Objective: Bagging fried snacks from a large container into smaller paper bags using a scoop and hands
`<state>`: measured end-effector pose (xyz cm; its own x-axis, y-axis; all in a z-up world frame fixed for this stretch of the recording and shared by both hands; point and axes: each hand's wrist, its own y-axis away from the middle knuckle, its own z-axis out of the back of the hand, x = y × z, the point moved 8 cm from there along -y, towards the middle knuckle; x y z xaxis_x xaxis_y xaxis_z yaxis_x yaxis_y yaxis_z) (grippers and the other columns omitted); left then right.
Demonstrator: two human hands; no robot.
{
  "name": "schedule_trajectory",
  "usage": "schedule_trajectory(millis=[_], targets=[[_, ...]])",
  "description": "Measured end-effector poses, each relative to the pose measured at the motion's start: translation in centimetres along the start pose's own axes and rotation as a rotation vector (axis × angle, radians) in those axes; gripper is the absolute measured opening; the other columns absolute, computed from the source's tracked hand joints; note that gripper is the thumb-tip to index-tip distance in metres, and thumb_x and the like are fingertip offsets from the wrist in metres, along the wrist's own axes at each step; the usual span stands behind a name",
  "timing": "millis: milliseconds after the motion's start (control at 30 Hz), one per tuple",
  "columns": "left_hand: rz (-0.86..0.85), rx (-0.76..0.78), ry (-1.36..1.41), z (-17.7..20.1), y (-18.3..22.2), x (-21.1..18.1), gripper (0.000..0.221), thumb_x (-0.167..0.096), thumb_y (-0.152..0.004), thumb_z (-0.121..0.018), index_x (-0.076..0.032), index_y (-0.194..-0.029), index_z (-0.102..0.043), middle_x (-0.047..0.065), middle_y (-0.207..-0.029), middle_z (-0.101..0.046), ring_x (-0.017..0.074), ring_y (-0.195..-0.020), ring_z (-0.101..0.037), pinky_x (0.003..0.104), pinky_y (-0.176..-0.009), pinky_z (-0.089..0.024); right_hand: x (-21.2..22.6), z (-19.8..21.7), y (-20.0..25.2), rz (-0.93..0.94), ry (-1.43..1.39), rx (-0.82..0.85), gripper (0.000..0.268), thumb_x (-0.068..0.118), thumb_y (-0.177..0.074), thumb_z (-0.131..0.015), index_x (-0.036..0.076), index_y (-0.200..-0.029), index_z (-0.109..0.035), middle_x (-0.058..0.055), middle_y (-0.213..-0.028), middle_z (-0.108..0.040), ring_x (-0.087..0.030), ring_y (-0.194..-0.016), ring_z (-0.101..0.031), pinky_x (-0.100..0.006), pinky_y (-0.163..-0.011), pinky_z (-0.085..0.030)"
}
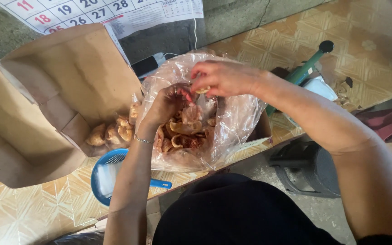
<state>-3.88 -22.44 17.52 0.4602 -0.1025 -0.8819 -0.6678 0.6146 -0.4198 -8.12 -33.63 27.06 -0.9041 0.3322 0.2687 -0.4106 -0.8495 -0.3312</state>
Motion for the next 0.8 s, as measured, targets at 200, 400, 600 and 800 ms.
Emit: schedule_trajectory(millis=[200,400,600,800], targets=[[-0.002,0.056,0.003,0.7,-0.1,-2.3,0.011,0.001,-0.079,-0.080,-0.004,-0.084,-0.071,0.017,-0.106,-0.067,0.0320,-0.109,-0.062,0.043,-0.096,-0.047,-3.5,-4.3,1.3,-0.045,-0.053,0.066,0.021,0.011,-0.088,-0.066,0.017,-0.108,-0.065,-0.007,-0.114,-0.057,-0.035,-0.092,-0.067,-0.045,-0.080,-0.056],[-0.012,0.079,-0.006,0.7,1.0,-1.3,0.015,-0.005,-0.075,-0.085,-0.009,-0.086,-0.076,0.016,-0.112,-0.061,0.0323,-0.111,-0.060,0.043,-0.098,-0.047,-7.0,0.8,1.1,-0.449,-0.254,0.174,0.031,0.041,-0.078,-0.082,0.022,-0.100,-0.072,-0.005,-0.081,-0.071,-0.027,-0.077,-0.069,-0.040,-0.070,-0.054],[-0.138,0.188,-0.109,-0.3,0.3,-4.6,0.018,-0.005,-0.086,-0.076,-0.012,-0.101,-0.070,0.008,-0.118,-0.056,0.0272,-0.117,-0.055,0.038,-0.100,-0.050,-5.0,-2.7,-1.9,-0.649,-0.337,0.743,0.022,0.032,-0.091,-0.066,0.015,-0.104,-0.069,0.001,-0.089,-0.063,-0.011,-0.070,-0.054,-0.021,-0.067,-0.047],[0.092,-0.044,0.075,1.9,1.0,-1.2,0.015,-0.006,-0.084,-0.080,-0.006,-0.093,-0.068,0.017,-0.124,-0.050,0.0289,-0.114,-0.056,0.042,-0.099,-0.049,-4.8,-8.2,0.4,-0.618,-0.836,0.632,0.036,0.018,-0.074,-0.088,0.010,-0.105,-0.071,-0.010,-0.068,-0.072,-0.014,-0.044,-0.061,-0.022,-0.040,-0.050]])
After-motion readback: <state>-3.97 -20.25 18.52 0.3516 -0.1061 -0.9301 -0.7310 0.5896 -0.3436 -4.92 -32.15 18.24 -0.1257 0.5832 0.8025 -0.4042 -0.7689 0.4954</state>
